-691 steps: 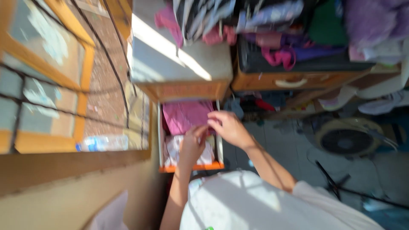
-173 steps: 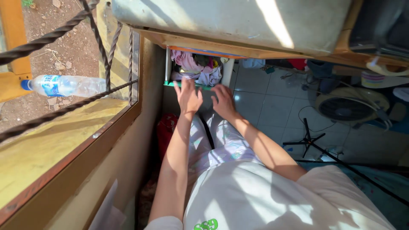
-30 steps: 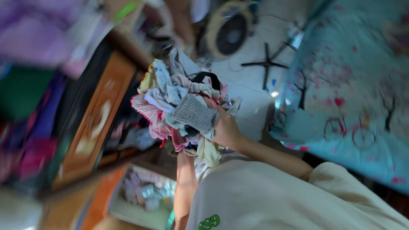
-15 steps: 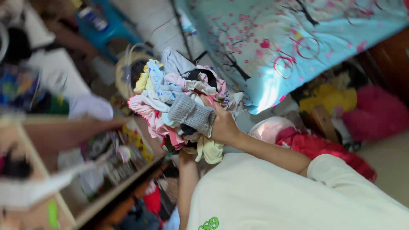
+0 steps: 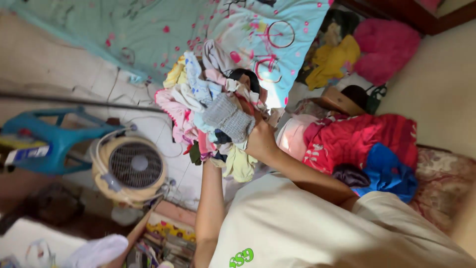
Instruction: Organizing and tidying clothes by sorting them from drawers and placing them on a bed.
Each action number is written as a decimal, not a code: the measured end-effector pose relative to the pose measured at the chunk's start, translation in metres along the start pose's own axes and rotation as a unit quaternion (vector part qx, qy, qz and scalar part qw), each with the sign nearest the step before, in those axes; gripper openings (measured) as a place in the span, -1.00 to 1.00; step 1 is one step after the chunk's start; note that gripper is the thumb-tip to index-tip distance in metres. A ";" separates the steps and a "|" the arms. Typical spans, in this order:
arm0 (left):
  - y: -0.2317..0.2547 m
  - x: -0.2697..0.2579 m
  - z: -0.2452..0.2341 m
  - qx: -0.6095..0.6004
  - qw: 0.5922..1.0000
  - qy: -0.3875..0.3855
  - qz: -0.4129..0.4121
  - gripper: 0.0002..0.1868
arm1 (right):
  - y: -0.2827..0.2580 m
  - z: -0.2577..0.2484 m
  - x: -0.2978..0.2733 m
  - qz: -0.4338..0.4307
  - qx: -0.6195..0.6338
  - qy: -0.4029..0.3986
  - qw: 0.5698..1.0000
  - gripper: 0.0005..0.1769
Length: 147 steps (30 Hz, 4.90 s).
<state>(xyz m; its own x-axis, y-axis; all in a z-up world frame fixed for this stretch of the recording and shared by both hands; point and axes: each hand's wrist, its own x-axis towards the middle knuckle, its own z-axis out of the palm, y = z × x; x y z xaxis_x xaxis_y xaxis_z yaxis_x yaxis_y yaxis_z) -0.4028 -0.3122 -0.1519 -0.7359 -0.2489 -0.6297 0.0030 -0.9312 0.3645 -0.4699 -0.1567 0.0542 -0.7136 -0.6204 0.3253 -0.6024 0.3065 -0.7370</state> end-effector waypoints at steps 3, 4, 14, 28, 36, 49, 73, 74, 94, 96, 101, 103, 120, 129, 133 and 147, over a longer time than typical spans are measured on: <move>0.001 0.093 0.016 0.007 1.000 0.000 -0.016 -0.61 | 0.047 -0.004 0.053 0.025 -0.058 0.019 0.998 -0.10; -0.002 0.116 0.019 0.007 1.000 0.006 -0.023 -0.61 | 0.062 -0.007 0.067 0.038 -0.065 0.024 0.997 -0.10; -0.032 0.309 -0.006 -0.006 0.995 0.076 -0.062 -0.62 | 0.281 0.065 0.152 0.239 -0.196 -0.101 0.946 -0.33; -0.077 0.339 -0.006 0.293 0.947 0.112 0.072 -0.16 | 0.454 0.141 0.126 0.182 -0.209 -0.332 0.901 -0.27; -0.018 0.237 0.012 0.131 0.979 0.154 -0.036 -0.49 | 0.350 0.110 0.156 0.145 -0.199 -0.223 0.943 -0.23; -0.030 -0.092 -0.075 -0.113 0.929 0.241 0.258 -0.52 | 0.033 0.173 0.049 -0.162 0.087 -0.377 0.908 -0.73; -0.376 -0.274 -0.104 -0.585 0.282 0.557 0.517 -0.61 | -0.185 0.242 -0.211 -0.495 0.203 -0.737 0.413 -0.72; -0.379 -0.255 -0.100 -0.620 0.260 0.534 0.513 -0.60 | -0.184 0.245 -0.215 -0.503 0.191 -0.742 0.400 -0.72; -0.518 -0.234 -0.049 -0.665 0.058 0.480 0.569 -0.47 | -0.142 0.094 -0.438 -0.651 0.129 -0.747 0.029 -0.59; -0.548 -0.251 -0.045 -0.667 0.062 0.477 0.569 -0.47 | -0.137 0.070 -0.472 -0.667 0.090 -0.739 0.021 -0.55; -0.624 -0.260 -0.087 -0.654 0.180 0.579 0.452 -0.51 | -0.106 0.037 -0.565 -0.699 0.058 -0.712 -0.019 -0.32; -0.647 -0.267 -0.106 -0.595 0.190 0.690 0.365 -0.49 | -0.087 0.030 -0.606 -0.711 0.061 -0.700 -0.035 -0.29; -0.764 -0.354 -0.210 -0.255 0.243 0.866 -0.355 0.32 | 0.052 0.064 -0.912 -0.897 -0.034 -0.332 -0.290 0.47; -0.782 -0.345 -0.241 -0.501 0.370 0.782 -0.003 0.62 | 0.087 0.106 -0.951 -0.902 0.000 -0.292 -0.317 0.22; -0.788 -0.317 -0.272 -0.518 0.314 0.796 0.030 0.19 | 0.126 0.166 -0.945 -0.884 0.091 -0.363 -0.279 -0.31; -0.714 -0.377 -0.054 -0.454 0.088 0.871 0.163 -0.39 | -0.007 -0.010 -0.766 -0.682 0.197 -0.686 -0.157 -0.47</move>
<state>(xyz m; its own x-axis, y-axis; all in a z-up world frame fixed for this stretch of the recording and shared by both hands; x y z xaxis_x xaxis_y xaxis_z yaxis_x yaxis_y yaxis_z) -0.0910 0.4320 -0.2119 0.6224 0.7727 -0.1249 0.4674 -0.2388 0.8512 0.0771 0.3234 -0.1842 0.4834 0.8743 0.0449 0.6638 -0.3326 -0.6698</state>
